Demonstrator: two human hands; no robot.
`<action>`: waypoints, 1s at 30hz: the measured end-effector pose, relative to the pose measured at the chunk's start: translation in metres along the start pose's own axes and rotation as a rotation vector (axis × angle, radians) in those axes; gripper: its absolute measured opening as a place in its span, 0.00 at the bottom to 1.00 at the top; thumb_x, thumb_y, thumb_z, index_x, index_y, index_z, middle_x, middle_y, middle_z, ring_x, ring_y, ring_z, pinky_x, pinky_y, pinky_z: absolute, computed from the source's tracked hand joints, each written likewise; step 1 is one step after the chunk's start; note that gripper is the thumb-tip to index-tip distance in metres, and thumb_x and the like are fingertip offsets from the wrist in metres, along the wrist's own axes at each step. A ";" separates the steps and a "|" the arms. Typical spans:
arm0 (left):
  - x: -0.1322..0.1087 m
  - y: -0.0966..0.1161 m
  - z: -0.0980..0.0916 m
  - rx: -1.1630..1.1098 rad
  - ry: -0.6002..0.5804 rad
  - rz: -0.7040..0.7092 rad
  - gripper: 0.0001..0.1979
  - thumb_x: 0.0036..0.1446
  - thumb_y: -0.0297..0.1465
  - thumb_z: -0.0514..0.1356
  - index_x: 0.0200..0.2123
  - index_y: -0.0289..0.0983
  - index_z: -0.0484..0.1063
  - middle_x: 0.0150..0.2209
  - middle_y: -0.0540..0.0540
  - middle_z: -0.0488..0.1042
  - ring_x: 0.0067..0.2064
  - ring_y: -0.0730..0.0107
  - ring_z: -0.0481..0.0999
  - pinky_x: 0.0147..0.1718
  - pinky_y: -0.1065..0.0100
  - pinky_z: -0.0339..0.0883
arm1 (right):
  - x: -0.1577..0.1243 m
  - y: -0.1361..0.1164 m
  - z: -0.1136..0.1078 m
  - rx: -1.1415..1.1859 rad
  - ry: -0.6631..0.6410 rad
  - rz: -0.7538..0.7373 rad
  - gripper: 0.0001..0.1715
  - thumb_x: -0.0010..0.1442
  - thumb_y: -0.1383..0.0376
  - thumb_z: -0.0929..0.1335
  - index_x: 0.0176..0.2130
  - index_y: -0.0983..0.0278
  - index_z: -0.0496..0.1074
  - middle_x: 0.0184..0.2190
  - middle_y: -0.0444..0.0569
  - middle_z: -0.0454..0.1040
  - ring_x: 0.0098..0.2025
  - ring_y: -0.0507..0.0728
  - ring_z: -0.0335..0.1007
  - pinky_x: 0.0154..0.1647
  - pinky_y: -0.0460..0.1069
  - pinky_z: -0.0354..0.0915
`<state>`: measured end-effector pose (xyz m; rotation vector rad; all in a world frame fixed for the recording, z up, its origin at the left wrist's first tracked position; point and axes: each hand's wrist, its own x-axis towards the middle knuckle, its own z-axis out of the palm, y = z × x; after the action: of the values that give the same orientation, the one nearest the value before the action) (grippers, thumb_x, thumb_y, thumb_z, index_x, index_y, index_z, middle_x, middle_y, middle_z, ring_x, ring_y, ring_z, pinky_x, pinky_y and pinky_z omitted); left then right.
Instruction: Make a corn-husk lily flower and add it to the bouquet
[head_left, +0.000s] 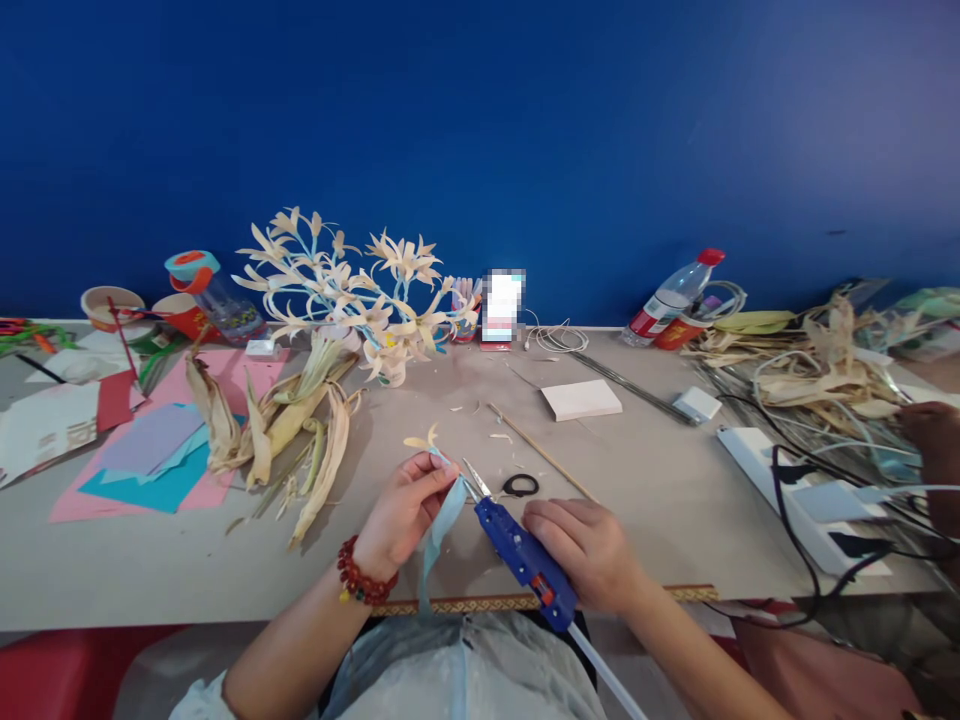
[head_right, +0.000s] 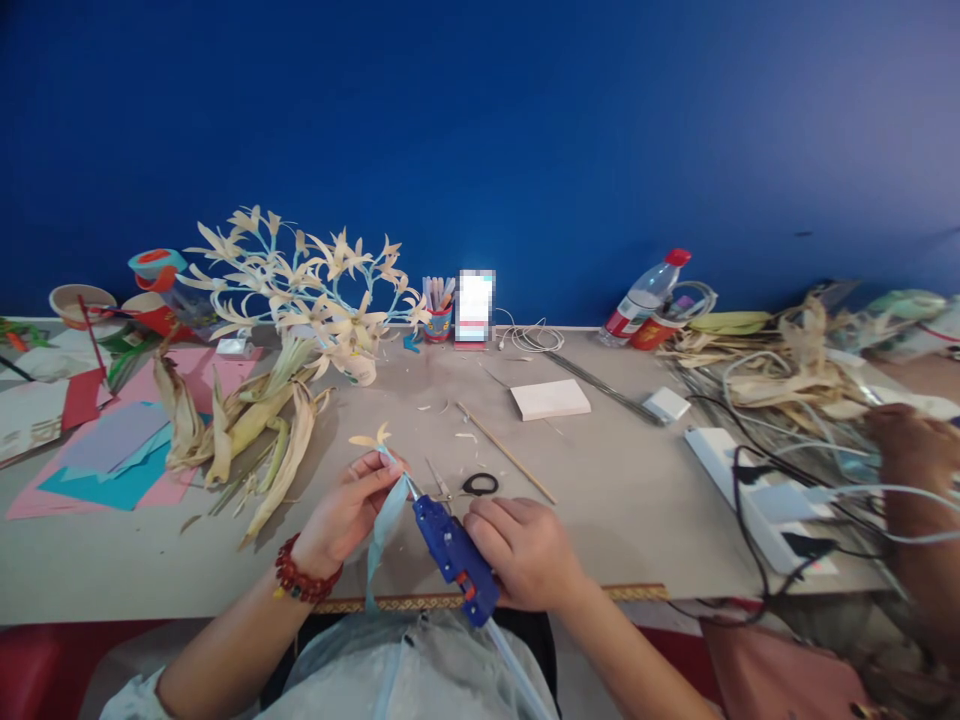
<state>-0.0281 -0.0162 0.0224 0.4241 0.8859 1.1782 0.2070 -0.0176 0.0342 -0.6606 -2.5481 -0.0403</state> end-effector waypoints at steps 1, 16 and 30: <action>0.000 0.000 -0.001 0.003 -0.006 -0.001 0.09 0.45 0.30 0.71 0.27 0.34 0.74 0.25 0.51 0.75 0.26 0.76 0.74 0.28 0.74 0.67 | -0.001 0.000 0.000 -0.007 0.001 -0.001 0.14 0.64 0.61 0.58 0.43 0.65 0.67 0.33 0.56 0.78 0.30 0.59 0.74 0.29 0.51 0.67; -0.001 0.000 0.004 -0.029 0.004 0.061 0.11 0.43 0.28 0.72 0.26 0.34 0.73 0.26 0.51 0.76 0.27 0.77 0.73 0.29 0.76 0.67 | 0.004 0.000 -0.008 0.224 0.061 0.059 0.20 0.66 0.52 0.58 0.42 0.65 0.67 0.31 0.56 0.77 0.29 0.59 0.75 0.27 0.50 0.67; -0.003 0.000 0.005 0.007 0.004 0.107 0.10 0.43 0.29 0.72 0.27 0.33 0.74 0.26 0.51 0.76 0.28 0.78 0.73 0.30 0.76 0.67 | 0.002 0.001 0.001 0.204 -0.010 0.117 0.15 0.64 0.54 0.57 0.38 0.62 0.61 0.28 0.51 0.72 0.26 0.57 0.69 0.26 0.49 0.61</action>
<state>-0.0245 -0.0181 0.0260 0.4796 0.8801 1.2746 0.2057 -0.0153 0.0341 -0.7280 -2.4748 0.2593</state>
